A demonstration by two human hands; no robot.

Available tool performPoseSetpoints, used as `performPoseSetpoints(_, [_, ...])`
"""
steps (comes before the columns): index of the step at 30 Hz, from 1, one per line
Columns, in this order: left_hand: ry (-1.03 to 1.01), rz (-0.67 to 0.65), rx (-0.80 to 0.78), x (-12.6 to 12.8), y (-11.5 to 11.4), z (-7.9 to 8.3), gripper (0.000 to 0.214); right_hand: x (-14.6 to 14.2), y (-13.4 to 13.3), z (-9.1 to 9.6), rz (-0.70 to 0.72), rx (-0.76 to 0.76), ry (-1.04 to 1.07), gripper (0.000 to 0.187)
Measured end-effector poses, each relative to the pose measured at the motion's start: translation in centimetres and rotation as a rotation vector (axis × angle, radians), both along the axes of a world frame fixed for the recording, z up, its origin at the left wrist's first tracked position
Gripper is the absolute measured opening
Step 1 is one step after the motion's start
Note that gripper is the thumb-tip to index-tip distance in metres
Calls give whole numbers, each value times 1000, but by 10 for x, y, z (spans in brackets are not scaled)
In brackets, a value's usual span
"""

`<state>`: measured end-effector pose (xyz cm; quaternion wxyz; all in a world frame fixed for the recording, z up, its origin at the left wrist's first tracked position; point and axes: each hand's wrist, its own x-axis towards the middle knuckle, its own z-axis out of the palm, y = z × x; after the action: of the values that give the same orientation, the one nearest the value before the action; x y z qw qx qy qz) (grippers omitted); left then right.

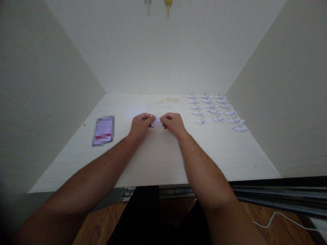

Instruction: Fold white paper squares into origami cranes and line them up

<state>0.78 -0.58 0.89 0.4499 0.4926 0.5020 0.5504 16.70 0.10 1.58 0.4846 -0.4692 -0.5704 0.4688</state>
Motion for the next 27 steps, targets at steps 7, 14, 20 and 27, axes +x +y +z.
performPoseSetpoints(7, [-18, 7, -12, 0, 1, -3, 24, 0, -2, 1, -10, 10, -49, 19])
performPoseSetpoints(14, [-75, -61, -77, 2, -1, -4, 27, 0, -3, 2, -18, 44, -115, 19])
performPoseSetpoints(20, [-99, -99, -63, 2, -2, -3, 27, 0, -2, 1, 13, -3, -6, 18])
performPoseSetpoints(27, [-149, -140, -65, 2, 0, -5, 29, 1, 1, -2, 27, -75, 77, 18])
